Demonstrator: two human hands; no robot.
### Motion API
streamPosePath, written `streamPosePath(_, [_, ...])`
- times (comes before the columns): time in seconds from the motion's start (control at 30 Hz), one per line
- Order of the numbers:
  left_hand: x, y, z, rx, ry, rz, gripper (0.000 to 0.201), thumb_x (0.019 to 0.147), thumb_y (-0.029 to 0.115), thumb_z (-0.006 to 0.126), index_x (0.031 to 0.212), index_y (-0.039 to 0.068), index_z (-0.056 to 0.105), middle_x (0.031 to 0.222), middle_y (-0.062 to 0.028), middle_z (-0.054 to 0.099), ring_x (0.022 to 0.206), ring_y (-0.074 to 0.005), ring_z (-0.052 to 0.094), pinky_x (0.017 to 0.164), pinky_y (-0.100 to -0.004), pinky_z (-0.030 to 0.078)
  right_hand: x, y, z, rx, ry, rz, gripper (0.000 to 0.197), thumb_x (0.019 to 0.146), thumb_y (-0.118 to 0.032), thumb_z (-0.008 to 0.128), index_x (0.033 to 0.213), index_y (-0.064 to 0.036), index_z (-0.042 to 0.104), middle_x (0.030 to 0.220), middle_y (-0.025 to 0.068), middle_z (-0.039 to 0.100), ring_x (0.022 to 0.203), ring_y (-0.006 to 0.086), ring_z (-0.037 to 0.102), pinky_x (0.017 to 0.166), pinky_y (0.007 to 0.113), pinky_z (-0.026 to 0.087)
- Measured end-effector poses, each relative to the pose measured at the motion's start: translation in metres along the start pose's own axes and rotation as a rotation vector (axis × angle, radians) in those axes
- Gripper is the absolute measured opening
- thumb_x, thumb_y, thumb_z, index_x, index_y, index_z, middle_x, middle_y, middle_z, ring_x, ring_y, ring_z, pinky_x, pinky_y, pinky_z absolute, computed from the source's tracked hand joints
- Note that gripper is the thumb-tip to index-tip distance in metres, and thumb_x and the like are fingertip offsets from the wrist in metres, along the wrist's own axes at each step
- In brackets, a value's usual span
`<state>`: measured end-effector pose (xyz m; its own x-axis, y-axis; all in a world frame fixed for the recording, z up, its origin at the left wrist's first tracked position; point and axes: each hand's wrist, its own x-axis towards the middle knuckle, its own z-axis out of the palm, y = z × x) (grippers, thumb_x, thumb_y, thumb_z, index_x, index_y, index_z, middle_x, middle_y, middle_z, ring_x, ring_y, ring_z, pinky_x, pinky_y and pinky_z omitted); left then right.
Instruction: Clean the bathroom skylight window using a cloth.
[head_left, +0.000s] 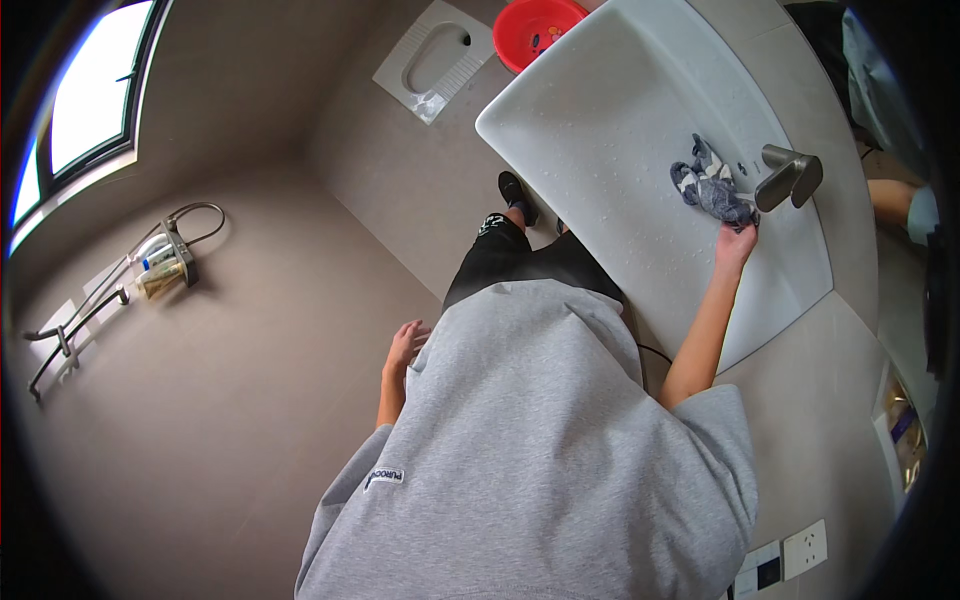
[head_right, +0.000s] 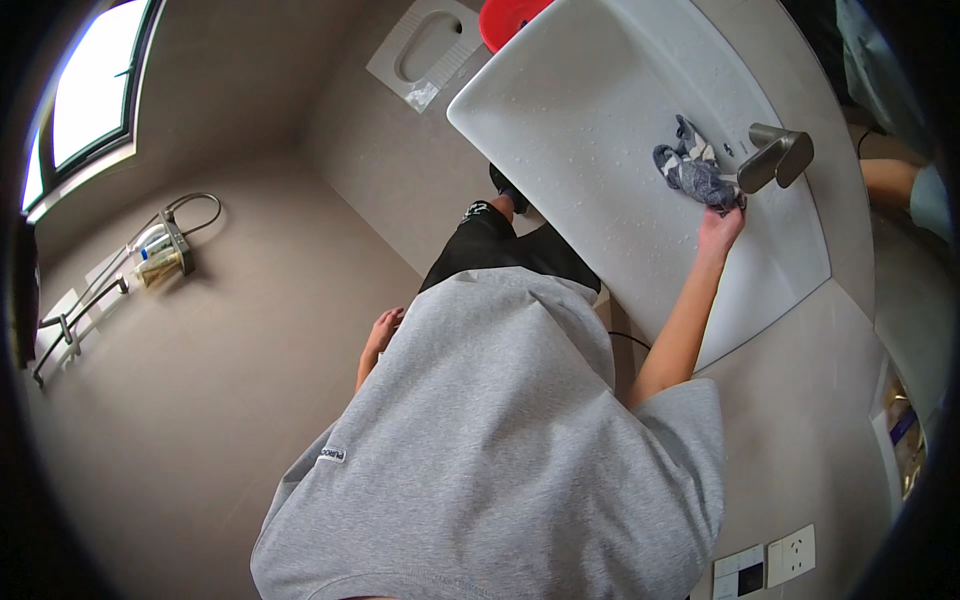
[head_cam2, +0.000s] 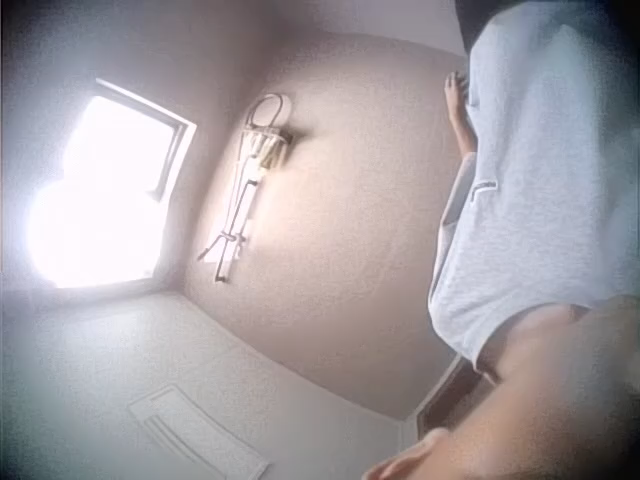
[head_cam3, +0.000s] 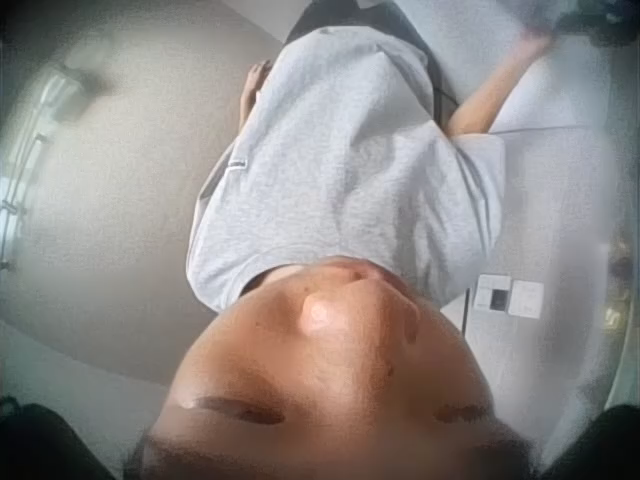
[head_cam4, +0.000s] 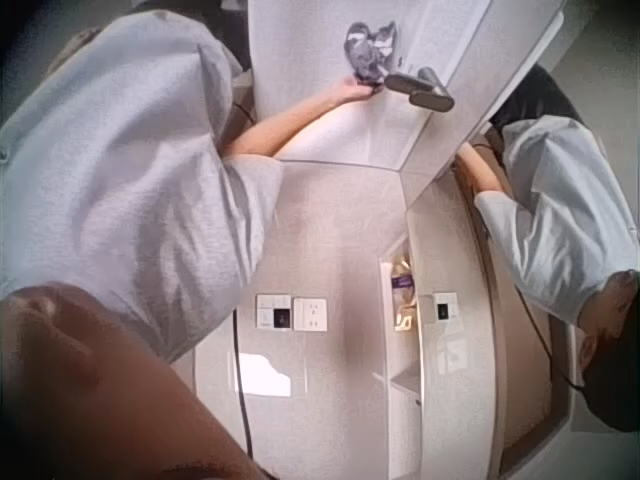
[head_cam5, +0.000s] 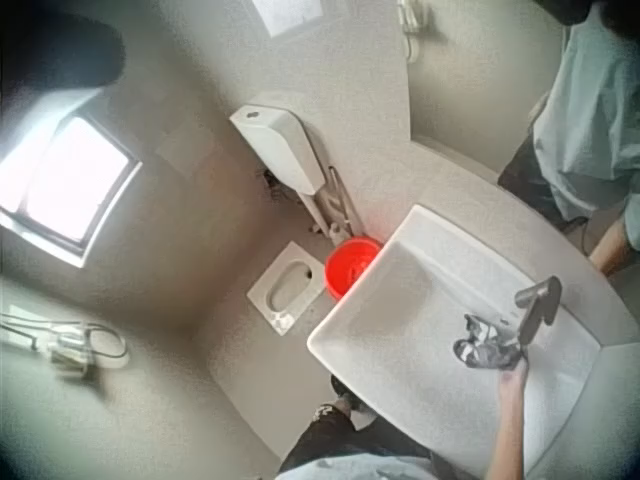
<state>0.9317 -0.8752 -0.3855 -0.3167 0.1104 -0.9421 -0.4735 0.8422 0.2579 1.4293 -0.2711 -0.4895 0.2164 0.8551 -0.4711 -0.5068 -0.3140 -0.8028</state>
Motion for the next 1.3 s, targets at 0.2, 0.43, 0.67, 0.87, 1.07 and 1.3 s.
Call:
streamPosePath(0.2, [0.0, 0.0, 0.001, -0.037, 0.001, -0.018, 0.047, 0.107, 0.038, 0.045, 0.143, 0.009, 0.051, 0.133, -0.0173, 0.063, 0.121, -0.0336, 0.063, 0.1, -0.0475, 0.051, 0.002, 0.014, -0.015, -0.315, 0.191, 0.055, 0.04, 0.09, -0.02, 0.058, 0.124, 0.0003, 0.06, 0.121, 0.0133, 0.062, 0.112, 0.0249, 0.06, 0.102, 0.038, 0.046])
streamPosePath(0.43, [0.001, -0.001, 0.004, 0.046, -0.007, 0.046, 0.045, 0.107, 0.036, 0.047, 0.142, 0.007, 0.051, 0.133, -0.0193, 0.063, 0.12, -0.035, 0.062, 0.101, -0.0466, 0.05, -0.03, -0.044, 0.066, -0.422, 0.227, -0.185, 0.043, 0.092, -0.023, 0.06, 0.127, 0.002, 0.055, 0.125, 0.0173, 0.061, 0.12, 0.0283, 0.058, 0.108, 0.045, 0.042])
streamPosePath(0.67, [0.007, -0.002, 0.006, -0.028, -0.004, 0.024, 0.045, 0.107, 0.035, 0.047, 0.141, 0.006, 0.052, 0.131, -0.0192, 0.064, 0.118, -0.0354, 0.063, 0.1, -0.0467, 0.051, 0.014, -0.02, 0.058, -0.204, -0.027, 0.237, 0.037, 0.097, -0.021, 0.059, 0.128, -0.0014, 0.054, 0.118, 0.0128, 0.061, 0.104, 0.0249, 0.06, 0.094, 0.037, 0.049])
streamPosePath(0.87, [0.001, -0.004, 0.007, 0.015, -0.005, 0.04, 0.046, 0.107, 0.036, 0.048, 0.141, 0.006, 0.052, 0.131, -0.0193, 0.064, 0.117, -0.0353, 0.064, 0.098, -0.0464, 0.052, 0.044, 0.015, 0.076, -0.354, -0.02, 0.311, 0.035, 0.1, -0.03, 0.057, 0.124, -0.0042, 0.058, 0.111, 0.0082, 0.064, 0.102, 0.0198, 0.061, 0.089, 0.032, 0.05])
streamPosePath(1.07, [0.0, -0.013, 0.006, 0.034, -0.013, 0.089, 0.049, 0.107, 0.036, 0.048, 0.141, 0.002, 0.051, 0.13, -0.0221, 0.064, 0.118, -0.0359, 0.063, 0.1, -0.0462, 0.051, 0.057, -0.004, 0.074, -0.319, -0.083, 0.144, 0.039, 0.1, -0.031, 0.057, 0.13, -0.005, 0.058, 0.117, 0.0078, 0.062, 0.11, 0.0213, 0.059, 0.097, 0.034, 0.046])
streamPosePath(1.3, [0.0, 0.004, 0.015, 0.096, 0.0, 0.077, 0.049, 0.106, 0.035, 0.049, 0.141, 0.001, 0.051, 0.13, -0.0219, 0.064, 0.119, -0.0342, 0.063, 0.101, -0.0429, 0.051, -0.013, -0.07, 0.066, -0.213, 0.262, -0.2, 0.035, 0.099, -0.025, 0.058, 0.121, 0.0007, 0.061, 0.114, 0.0125, 0.062, 0.11, 0.0228, 0.058, 0.101, 0.039, 0.045])
